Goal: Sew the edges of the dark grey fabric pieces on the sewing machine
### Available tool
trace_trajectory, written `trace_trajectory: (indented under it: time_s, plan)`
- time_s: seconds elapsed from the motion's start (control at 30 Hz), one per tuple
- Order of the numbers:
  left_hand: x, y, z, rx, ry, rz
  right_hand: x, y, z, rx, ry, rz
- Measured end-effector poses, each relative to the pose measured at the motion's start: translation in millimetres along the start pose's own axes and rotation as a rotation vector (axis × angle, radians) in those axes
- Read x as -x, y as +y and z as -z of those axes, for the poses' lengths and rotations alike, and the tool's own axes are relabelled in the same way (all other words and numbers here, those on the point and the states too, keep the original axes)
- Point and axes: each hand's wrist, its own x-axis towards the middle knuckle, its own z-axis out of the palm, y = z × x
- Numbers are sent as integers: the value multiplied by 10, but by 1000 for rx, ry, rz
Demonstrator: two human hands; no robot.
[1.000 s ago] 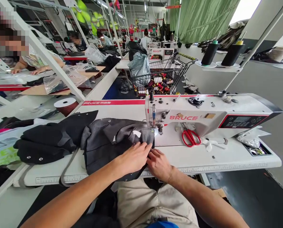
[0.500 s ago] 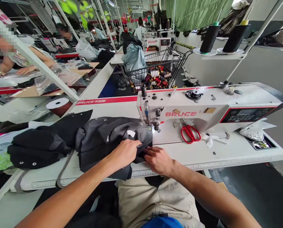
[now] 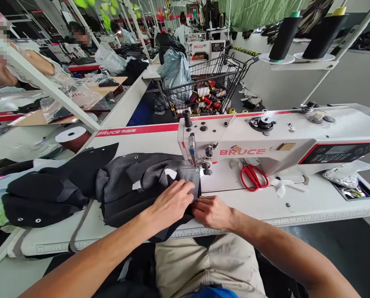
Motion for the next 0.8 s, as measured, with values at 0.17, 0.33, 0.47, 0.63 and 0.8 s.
trace_trajectory:
  time_s: [0.17,0.33,0.47,0.63,0.8]
  plan:
    - [-89,-63,-281,86,92,-140,11,11,-20,-11,18,-10]
    - [-106,-129,-405,146,157,-181,8,6,-27,6,30,3]
    - [-99,-165,-415,179,214,-210,-15,-31,9,52,21,12]
    - [-102,-176,-435,204,264,-212,-78,-43,73,91,32,94]
    - [-122,-187,-450,180,270,-202,-87,12,43,33,84,83]
